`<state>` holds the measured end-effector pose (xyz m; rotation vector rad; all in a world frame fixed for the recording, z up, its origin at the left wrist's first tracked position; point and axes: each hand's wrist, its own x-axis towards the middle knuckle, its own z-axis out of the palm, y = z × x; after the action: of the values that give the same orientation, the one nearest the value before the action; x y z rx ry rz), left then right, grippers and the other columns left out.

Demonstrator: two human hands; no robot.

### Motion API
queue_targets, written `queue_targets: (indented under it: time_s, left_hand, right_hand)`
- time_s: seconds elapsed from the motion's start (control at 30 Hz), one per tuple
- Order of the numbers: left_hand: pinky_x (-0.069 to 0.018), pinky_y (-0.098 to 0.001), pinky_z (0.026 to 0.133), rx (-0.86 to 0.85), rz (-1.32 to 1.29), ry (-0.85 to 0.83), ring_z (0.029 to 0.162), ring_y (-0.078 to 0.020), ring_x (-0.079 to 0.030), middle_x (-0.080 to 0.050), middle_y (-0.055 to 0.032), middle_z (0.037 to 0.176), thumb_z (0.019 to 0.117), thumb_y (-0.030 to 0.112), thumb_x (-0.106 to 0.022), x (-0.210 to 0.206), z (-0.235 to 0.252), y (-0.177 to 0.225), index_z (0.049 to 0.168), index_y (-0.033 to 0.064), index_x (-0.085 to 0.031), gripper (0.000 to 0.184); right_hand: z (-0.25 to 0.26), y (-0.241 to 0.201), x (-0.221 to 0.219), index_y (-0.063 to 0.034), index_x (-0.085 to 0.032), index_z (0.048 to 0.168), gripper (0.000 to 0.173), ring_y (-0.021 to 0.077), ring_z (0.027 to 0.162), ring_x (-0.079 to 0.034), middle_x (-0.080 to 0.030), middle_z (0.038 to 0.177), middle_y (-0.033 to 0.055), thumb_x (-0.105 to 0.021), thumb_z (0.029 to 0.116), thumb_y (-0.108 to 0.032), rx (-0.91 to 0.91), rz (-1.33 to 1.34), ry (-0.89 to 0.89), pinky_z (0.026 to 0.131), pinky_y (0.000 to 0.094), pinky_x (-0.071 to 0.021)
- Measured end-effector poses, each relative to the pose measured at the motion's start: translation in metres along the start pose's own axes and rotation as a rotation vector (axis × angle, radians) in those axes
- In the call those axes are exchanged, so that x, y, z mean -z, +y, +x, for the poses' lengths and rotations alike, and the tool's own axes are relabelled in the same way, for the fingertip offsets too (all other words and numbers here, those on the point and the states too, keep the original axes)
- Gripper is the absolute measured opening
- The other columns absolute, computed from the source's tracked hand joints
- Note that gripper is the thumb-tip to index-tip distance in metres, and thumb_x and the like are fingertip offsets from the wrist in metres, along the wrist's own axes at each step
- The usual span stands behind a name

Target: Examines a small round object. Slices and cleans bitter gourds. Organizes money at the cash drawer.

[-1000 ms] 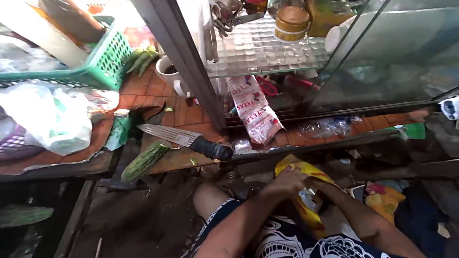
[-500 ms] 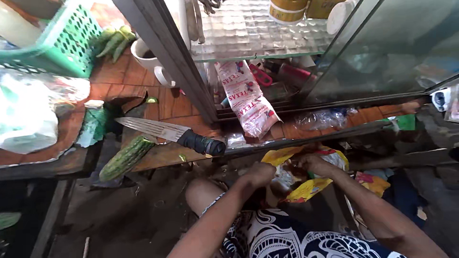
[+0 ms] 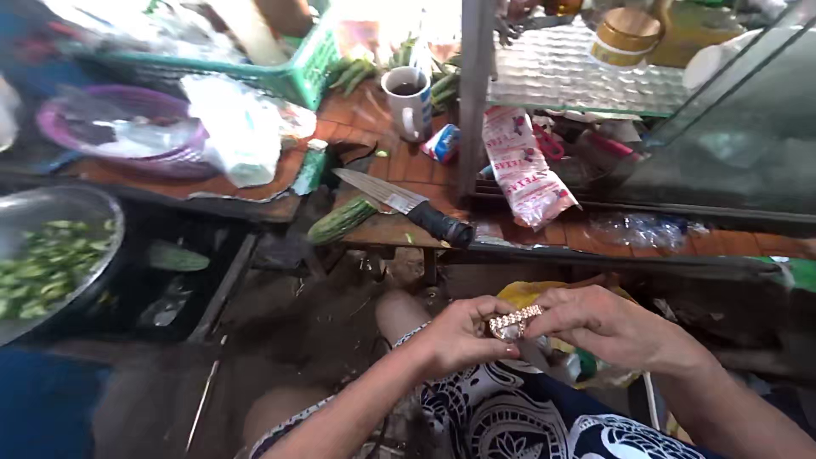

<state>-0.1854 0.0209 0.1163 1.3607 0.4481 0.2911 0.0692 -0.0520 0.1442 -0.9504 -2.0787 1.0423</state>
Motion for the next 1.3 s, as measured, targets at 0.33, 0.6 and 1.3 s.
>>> queue_targets:
  time_s: [0.33,0.6,1.3]
  left_hand:
    - [-0.0606,-0.0250,0.085,-0.319,-0.204,0.069,0.094,-0.0050,-0.071,-0.073,0.0048,0.106,0.0847,-0.010,-0.070,-0.019,-0.056,0.005,0.113,0.0090,-0.065,0.034]
    - [-0.0641,-0.0328,0.077,-0.427,-0.469,0.178,0.088,-0.0182,-0.076,-0.077,-0.0108,0.103,0.0944,0.007,-0.072,-0.043,-0.059,-0.006,0.119,0.0036,-0.070,0.025]
    - [-0.0631,-0.0363,0.085,-0.463,-0.475,0.061,0.095,-0.0204,-0.076,-0.077,-0.0104,0.107,0.0990,0.009,-0.065,-0.037,-0.069,-0.001,0.131,0.0033,-0.064,0.033]
  right_hand:
    - [0.021,-0.033,-0.030,-0.0077,-0.069,0.127,0.026,0.0055,0.088,-0.071,-0.074,0.105,0.0005,-0.056,0.1046,-0.012,0.006,0.533,0.059,0.079,0.0232,-0.0612]
    - [0.024,-0.039,-0.053,-0.0081,-0.072,0.113,0.018,0.0058,0.079,-0.069,-0.073,0.095,0.0025,-0.061,0.0998,-0.010,-0.238,0.873,0.230,0.071,0.0227,-0.0595]
    - [0.017,-0.046,-0.062,-0.0033,-0.066,0.119,0.022,-0.0013,0.083,-0.066,-0.071,0.097,-0.0057,-0.053,0.1018,-0.007,-0.148,0.489,0.128,0.075,0.0178,-0.0572]
